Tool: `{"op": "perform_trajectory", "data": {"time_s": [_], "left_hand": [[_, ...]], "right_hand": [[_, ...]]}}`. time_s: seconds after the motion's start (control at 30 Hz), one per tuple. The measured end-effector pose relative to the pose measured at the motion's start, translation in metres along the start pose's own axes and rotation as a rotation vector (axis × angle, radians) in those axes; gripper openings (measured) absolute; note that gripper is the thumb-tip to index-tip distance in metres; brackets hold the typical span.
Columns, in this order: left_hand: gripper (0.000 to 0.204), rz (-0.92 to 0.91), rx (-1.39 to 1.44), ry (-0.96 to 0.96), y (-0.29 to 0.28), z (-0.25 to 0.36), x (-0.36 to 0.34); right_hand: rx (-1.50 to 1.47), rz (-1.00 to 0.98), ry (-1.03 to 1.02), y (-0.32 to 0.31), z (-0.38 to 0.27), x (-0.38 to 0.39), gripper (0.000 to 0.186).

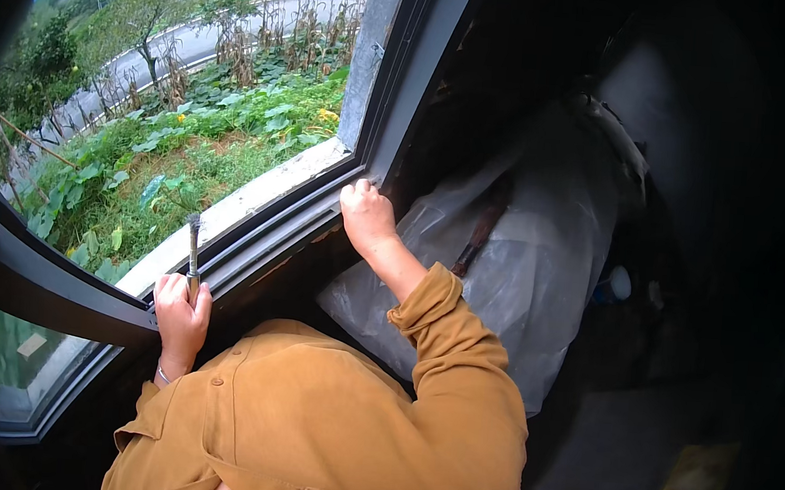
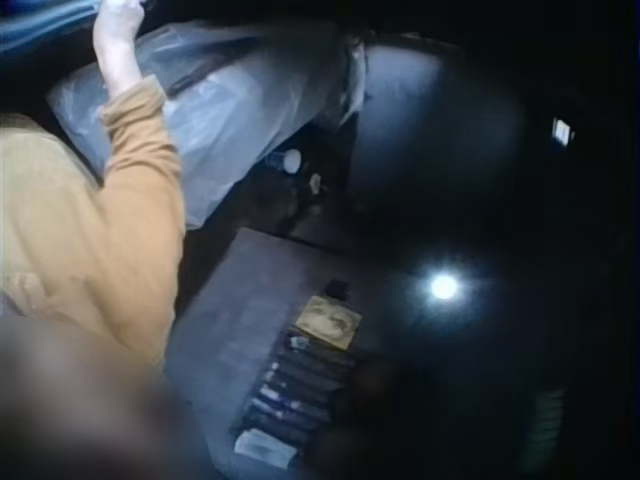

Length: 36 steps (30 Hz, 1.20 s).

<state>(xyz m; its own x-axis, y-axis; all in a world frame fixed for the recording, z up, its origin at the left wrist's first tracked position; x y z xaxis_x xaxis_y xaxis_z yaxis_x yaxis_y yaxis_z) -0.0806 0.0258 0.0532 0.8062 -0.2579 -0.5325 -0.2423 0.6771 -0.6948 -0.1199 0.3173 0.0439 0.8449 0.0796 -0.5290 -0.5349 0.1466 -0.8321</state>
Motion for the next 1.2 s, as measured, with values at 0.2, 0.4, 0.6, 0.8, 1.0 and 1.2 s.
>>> {"op": "perform_trajectory", "data": {"time_s": [0.2, 0.4, 0.6, 0.8, 1.0, 1.2], "left_hand": [[0.023, 0.005, -0.035, 0.006, -0.006, 0.001, 0.002], [0.024, -0.009, -0.034, -0.007, 0.001, 0.000, 0.001], [0.024, -0.012, -0.021, -0.006, 0.003, 0.001, 0.002], [0.024, -0.024, -0.010, -0.025, 0.004, 0.001, 0.001], [0.028, -0.005, -0.008, -0.020, 0.002, 0.002, 0.000], [0.025, -0.025, -0.023, -0.007, 0.004, 0.003, 0.002]], "right_hand": [[-0.104, -0.047, 0.048, 0.003, -0.001, 0.001, 0.002], [-0.052, -0.063, 0.071, 0.000, 0.002, -0.004, 0.000], [-0.002, -0.048, 0.060, -0.002, 0.002, -0.007, 0.003], [0.077, -0.054, 0.130, 0.001, 0.002, -0.013, 0.001], [0.052, -0.057, 0.175, -0.002, 0.009, -0.026, 0.004], [0.080, 0.035, 0.140, -0.025, -0.011, -0.035, 0.004]]}}
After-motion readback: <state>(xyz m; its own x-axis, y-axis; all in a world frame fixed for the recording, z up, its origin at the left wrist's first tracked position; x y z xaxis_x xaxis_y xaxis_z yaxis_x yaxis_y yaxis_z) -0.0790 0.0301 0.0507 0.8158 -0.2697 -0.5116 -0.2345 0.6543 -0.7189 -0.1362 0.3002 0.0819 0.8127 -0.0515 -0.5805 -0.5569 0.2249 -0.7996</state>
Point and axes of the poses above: each hand's wrist, its own x-axis away from the middle knuckle, its own y-axis out of the palm, z = x × y, the point moved 10 cm from there along -x, towards the middle knuckle, and after that the axes turned 1 degree about x, right-handed, at the moved point
